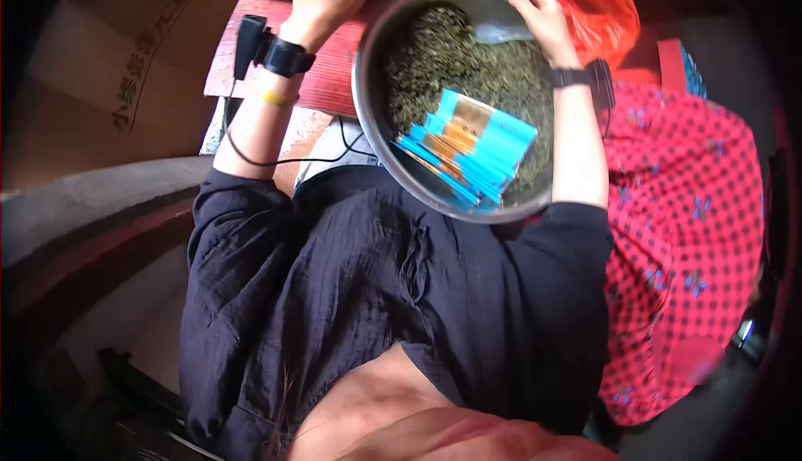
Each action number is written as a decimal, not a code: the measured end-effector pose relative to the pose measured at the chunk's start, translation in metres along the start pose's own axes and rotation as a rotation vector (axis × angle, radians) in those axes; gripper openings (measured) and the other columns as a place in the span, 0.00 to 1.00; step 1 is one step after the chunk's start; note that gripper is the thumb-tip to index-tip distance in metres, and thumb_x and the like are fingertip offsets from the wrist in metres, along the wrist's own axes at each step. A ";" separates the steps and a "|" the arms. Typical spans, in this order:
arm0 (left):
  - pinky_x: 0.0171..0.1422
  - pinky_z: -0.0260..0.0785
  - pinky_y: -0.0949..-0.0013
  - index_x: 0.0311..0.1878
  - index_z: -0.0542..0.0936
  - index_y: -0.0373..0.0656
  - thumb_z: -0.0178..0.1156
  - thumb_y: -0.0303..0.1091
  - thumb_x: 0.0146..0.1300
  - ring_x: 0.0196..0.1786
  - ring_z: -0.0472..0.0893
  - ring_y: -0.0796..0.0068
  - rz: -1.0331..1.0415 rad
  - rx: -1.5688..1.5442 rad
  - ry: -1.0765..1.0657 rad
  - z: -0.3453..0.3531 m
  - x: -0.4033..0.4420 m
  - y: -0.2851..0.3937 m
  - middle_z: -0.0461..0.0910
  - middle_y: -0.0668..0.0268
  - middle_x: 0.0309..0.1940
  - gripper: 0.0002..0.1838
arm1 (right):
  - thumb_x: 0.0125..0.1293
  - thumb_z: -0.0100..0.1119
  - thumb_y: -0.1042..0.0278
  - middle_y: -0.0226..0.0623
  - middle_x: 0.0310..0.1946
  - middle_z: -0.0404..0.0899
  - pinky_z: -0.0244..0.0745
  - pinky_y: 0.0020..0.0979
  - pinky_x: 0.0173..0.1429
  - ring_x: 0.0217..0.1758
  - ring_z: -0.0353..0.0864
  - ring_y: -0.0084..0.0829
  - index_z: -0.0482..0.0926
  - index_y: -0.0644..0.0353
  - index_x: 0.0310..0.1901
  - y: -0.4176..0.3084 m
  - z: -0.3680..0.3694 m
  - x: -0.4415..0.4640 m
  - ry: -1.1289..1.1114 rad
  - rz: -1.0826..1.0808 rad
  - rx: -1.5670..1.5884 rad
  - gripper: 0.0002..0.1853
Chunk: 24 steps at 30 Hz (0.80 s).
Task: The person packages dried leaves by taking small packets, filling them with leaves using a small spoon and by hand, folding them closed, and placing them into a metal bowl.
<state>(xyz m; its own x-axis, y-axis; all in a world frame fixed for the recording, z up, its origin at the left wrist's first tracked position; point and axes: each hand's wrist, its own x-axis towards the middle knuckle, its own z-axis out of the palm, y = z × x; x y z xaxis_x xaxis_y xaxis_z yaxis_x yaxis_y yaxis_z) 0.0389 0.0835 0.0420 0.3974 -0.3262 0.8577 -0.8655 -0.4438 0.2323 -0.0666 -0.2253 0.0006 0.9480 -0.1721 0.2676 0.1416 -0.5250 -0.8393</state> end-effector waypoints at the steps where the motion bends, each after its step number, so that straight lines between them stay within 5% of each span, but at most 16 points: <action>1: 0.54 0.67 0.57 0.39 0.79 0.41 0.61 0.23 0.50 0.49 0.77 0.55 -0.133 -0.262 -0.201 -0.009 0.008 0.019 0.79 0.52 0.41 0.11 | 0.66 0.57 0.71 0.30 0.44 0.81 0.70 0.23 0.57 0.49 0.77 0.20 0.80 0.63 0.48 0.017 -0.004 0.007 -0.004 0.004 -0.022 0.11; 2: 0.51 0.70 0.60 0.39 0.79 0.41 0.60 0.25 0.52 0.46 0.79 0.59 -0.268 -0.517 -0.404 -0.012 0.012 0.035 0.80 0.53 0.38 0.09 | 0.66 0.57 0.71 0.29 0.44 0.81 0.70 0.23 0.56 0.49 0.77 0.20 0.80 0.63 0.48 0.029 -0.008 0.008 -0.014 0.005 -0.045 0.11; 4: 0.58 0.69 0.58 0.41 0.82 0.41 0.63 0.33 0.57 0.51 0.79 0.56 -0.142 -0.639 -0.764 0.004 0.000 0.059 0.81 0.57 0.47 0.10 | 0.60 0.58 0.72 0.34 0.34 0.83 0.74 0.28 0.48 0.40 0.80 0.26 0.82 0.61 0.38 0.002 0.002 0.002 0.063 -0.160 -0.169 0.07; 5: 0.47 0.75 0.63 0.46 0.81 0.36 0.61 0.33 0.61 0.40 0.82 0.55 0.118 -0.608 -0.869 0.012 -0.002 0.073 0.83 0.54 0.36 0.13 | 0.60 0.58 0.72 0.34 0.34 0.83 0.74 0.27 0.47 0.40 0.80 0.26 0.82 0.61 0.39 0.001 0.003 0.001 0.067 -0.146 -0.172 0.07; 8: 0.46 0.74 0.57 0.44 0.81 0.40 0.59 0.38 0.60 0.39 0.82 0.51 0.290 -0.566 -1.244 0.027 -0.013 0.116 0.83 0.53 0.34 0.14 | 0.59 0.58 0.73 0.34 0.34 0.83 0.74 0.27 0.47 0.40 0.80 0.25 0.82 0.61 0.39 0.006 0.002 0.003 0.049 -0.115 -0.132 0.07; 11: 0.44 0.74 0.56 0.42 0.82 0.42 0.59 0.38 0.58 0.37 0.82 0.51 0.377 -0.416 -1.259 0.036 -0.018 0.132 0.83 0.54 0.31 0.12 | 0.59 0.59 0.73 0.33 0.34 0.83 0.74 0.26 0.47 0.40 0.79 0.24 0.82 0.60 0.40 0.011 -0.001 0.004 0.052 -0.093 -0.095 0.08; 14: 0.43 0.75 0.57 0.41 0.82 0.42 0.59 0.34 0.57 0.36 0.82 0.52 0.256 -0.538 -1.166 0.024 -0.008 0.137 0.82 0.54 0.30 0.10 | 0.59 0.59 0.71 0.33 0.34 0.83 0.74 0.27 0.47 0.40 0.80 0.25 0.82 0.59 0.40 0.004 -0.002 -0.003 0.109 -0.145 -0.121 0.08; 16: 0.42 0.75 0.61 0.41 0.82 0.40 0.58 0.31 0.60 0.34 0.83 0.58 0.254 -0.681 -1.020 0.023 0.001 0.129 0.82 0.55 0.30 0.09 | 0.59 0.59 0.69 0.33 0.34 0.83 0.75 0.28 0.49 0.41 0.80 0.28 0.82 0.58 0.41 -0.002 -0.005 -0.003 0.087 -0.132 -0.197 0.09; 17: 0.40 0.73 0.67 0.43 0.80 0.38 0.56 0.30 0.63 0.31 0.81 0.70 0.212 -0.790 -0.971 0.038 0.000 0.111 0.81 0.60 0.28 0.08 | 0.64 0.57 0.65 0.32 0.29 0.82 0.76 0.27 0.40 0.34 0.81 0.27 0.82 0.59 0.37 0.013 -0.003 -0.001 0.144 -0.272 -0.278 0.08; 18: 0.39 0.71 0.72 0.45 0.78 0.38 0.55 0.31 0.67 0.32 0.77 0.79 0.095 -0.835 -0.975 0.034 0.009 0.108 0.78 0.67 0.28 0.09 | 0.66 0.57 0.70 0.28 0.43 0.81 0.71 0.24 0.54 0.48 0.77 0.20 0.79 0.63 0.48 0.015 -0.003 0.005 -0.040 0.071 -0.021 0.11; 20: 0.39 0.70 0.75 0.47 0.77 0.37 0.53 0.32 0.69 0.32 0.74 0.82 -0.188 -0.835 -0.913 0.050 0.014 0.094 0.77 0.72 0.30 0.09 | 0.66 0.57 0.67 0.27 0.43 0.80 0.72 0.25 0.53 0.48 0.77 0.20 0.78 0.62 0.49 0.023 -0.008 0.001 -0.065 0.278 0.262 0.13; 21: 0.40 0.69 0.78 0.47 0.76 0.38 0.52 0.33 0.71 0.33 0.75 0.83 -0.402 -0.928 -0.844 0.051 0.014 0.095 0.77 0.73 0.32 0.10 | 0.66 0.56 0.64 0.27 0.42 0.80 0.73 0.26 0.53 0.47 0.78 0.21 0.78 0.61 0.50 0.015 -0.015 -0.003 -0.187 0.109 0.338 0.14; 22: 0.40 0.69 0.80 0.47 0.76 0.39 0.52 0.33 0.71 0.33 0.75 0.85 -0.491 -0.993 -0.810 0.062 0.013 0.086 0.77 0.73 0.33 0.09 | 0.61 0.58 0.54 0.33 0.40 0.84 0.74 0.32 0.50 0.47 0.83 0.28 0.81 0.51 0.47 0.021 -0.009 0.000 -0.022 -0.206 -0.194 0.16; 24: 0.39 0.69 0.80 0.46 0.76 0.39 0.52 0.32 0.71 0.34 0.76 0.86 -0.617 -1.086 -0.842 0.073 0.008 0.073 0.77 0.72 0.32 0.08 | 0.61 0.58 0.55 0.36 0.41 0.84 0.74 0.33 0.52 0.49 0.83 0.32 0.81 0.52 0.48 0.021 -0.008 0.001 0.013 -0.028 -0.375 0.17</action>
<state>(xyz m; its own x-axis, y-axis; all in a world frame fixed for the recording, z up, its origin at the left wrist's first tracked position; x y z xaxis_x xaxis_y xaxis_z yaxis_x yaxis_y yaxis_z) 0.0013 -0.0124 0.0325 0.5010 -0.8615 0.0825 -0.1508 0.0070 0.9885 -0.0646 -0.2429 -0.0130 0.9411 -0.1627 0.2963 0.0509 -0.7982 -0.6002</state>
